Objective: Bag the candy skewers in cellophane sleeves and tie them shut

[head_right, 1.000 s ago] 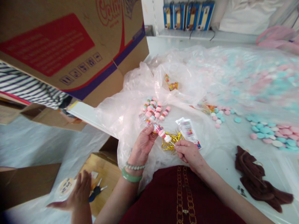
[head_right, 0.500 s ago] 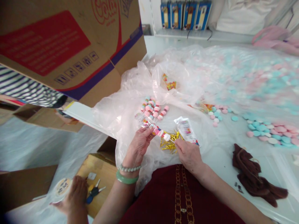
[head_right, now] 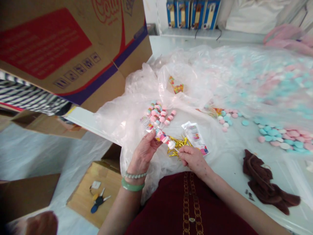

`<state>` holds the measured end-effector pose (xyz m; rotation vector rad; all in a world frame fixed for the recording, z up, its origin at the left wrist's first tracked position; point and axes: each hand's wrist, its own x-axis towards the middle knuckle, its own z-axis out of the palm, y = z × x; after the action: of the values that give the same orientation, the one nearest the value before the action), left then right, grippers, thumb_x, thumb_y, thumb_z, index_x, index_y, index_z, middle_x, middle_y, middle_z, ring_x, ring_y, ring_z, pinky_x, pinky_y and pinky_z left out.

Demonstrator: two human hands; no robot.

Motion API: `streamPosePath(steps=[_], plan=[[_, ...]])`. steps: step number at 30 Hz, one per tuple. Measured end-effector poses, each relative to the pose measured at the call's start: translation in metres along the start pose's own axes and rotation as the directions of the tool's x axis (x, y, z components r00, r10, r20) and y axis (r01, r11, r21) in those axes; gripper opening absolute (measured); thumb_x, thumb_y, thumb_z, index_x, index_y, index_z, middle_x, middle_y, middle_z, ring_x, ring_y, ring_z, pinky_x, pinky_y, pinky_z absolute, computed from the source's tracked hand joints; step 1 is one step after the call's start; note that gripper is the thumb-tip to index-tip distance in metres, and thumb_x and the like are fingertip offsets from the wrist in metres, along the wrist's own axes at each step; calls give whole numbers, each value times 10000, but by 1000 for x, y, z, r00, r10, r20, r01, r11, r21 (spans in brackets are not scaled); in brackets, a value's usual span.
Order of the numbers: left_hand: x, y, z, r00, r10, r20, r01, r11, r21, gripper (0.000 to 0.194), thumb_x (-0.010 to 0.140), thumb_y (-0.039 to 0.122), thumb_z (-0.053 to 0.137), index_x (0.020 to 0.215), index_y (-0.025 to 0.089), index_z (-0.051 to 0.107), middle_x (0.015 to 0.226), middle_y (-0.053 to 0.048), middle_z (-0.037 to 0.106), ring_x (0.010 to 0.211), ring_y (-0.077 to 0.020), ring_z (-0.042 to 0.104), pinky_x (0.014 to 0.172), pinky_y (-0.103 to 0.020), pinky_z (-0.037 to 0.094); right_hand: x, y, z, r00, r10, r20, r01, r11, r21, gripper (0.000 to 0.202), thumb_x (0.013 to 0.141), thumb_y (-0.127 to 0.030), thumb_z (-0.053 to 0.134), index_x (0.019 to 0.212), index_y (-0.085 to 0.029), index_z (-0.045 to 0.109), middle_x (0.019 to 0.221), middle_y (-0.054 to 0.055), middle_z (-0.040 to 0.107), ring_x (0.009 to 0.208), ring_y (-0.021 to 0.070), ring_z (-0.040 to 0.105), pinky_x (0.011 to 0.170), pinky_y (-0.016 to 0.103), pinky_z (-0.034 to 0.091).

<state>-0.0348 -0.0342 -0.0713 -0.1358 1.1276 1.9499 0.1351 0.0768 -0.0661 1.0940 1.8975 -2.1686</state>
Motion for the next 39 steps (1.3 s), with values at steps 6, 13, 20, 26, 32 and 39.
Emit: streamPosePath(steps=[6, 13, 20, 26, 32, 39], plan=[[3, -4, 3, 990, 125, 71, -125, 992, -17, 256, 690, 256, 790, 888, 147, 671, 854, -42, 711, 814, -175, 678, 806, -302, 535, 0, -4, -4, 960, 148, 237, -229, 902, 365, 210, 653, -305, 693, 752, -160, 576, 412, -87, 433, 318, 23, 195, 341, 186, 92], [6, -8, 2, 994, 99, 43, -91, 982, -164, 251, 742, 275, 754, 952, 168, 665, 917, -30, 711, 819, -166, 686, 826, -299, 545, 11, 3, -16, 787, 167, 594, -545, 641, 541, 211, 709, -231, 693, 727, -170, 492, 437, -131, 295, 334, 7, 93, 331, 149, 90], [5, -14, 2, 992, 113, 64, -108, 990, -87, 299, 669, 301, 807, 889, 151, 672, 897, -47, 717, 837, -173, 682, 828, -290, 537, 10, 2, -11, 861, 153, 486, -433, 721, 541, 224, 675, -250, 718, 740, -164, 522, 427, -118, 370, 323, 6, 152, 334, 159, 98], [3, -15, 8, 996, 92, 20, -90, 994, -69, 267, 686, 277, 790, 885, 158, 658, 881, -38, 712, 822, -156, 678, 807, -275, 529, 4, -3, 3, 983, 121, 136, -157, 944, 291, 182, 689, -324, 660, 720, -162, 582, 433, -62, 496, 318, 28, 238, 340, 191, 99], [2, -16, 6, 992, 121, 27, -120, 992, -45, 234, 686, 250, 781, 865, 153, 665, 851, -23, 702, 792, -141, 669, 797, -263, 524, 9, 8, 5, 999, -11, -31, 10, 999, -41, 107, 715, -253, 580, 625, -195, 583, 415, -57, 500, 360, 59, 319, 376, 198, 191], [-6, -18, 18, 994, 100, 44, -99, 995, -9, 228, 672, 255, 797, 813, 130, 667, 818, -33, 692, 769, -154, 672, 841, -304, 513, 13, -3, 14, 995, -72, -61, 66, 993, -102, 138, 752, -262, 542, 630, -210, 580, 447, -56, 516, 376, 73, 344, 422, 218, 248]])
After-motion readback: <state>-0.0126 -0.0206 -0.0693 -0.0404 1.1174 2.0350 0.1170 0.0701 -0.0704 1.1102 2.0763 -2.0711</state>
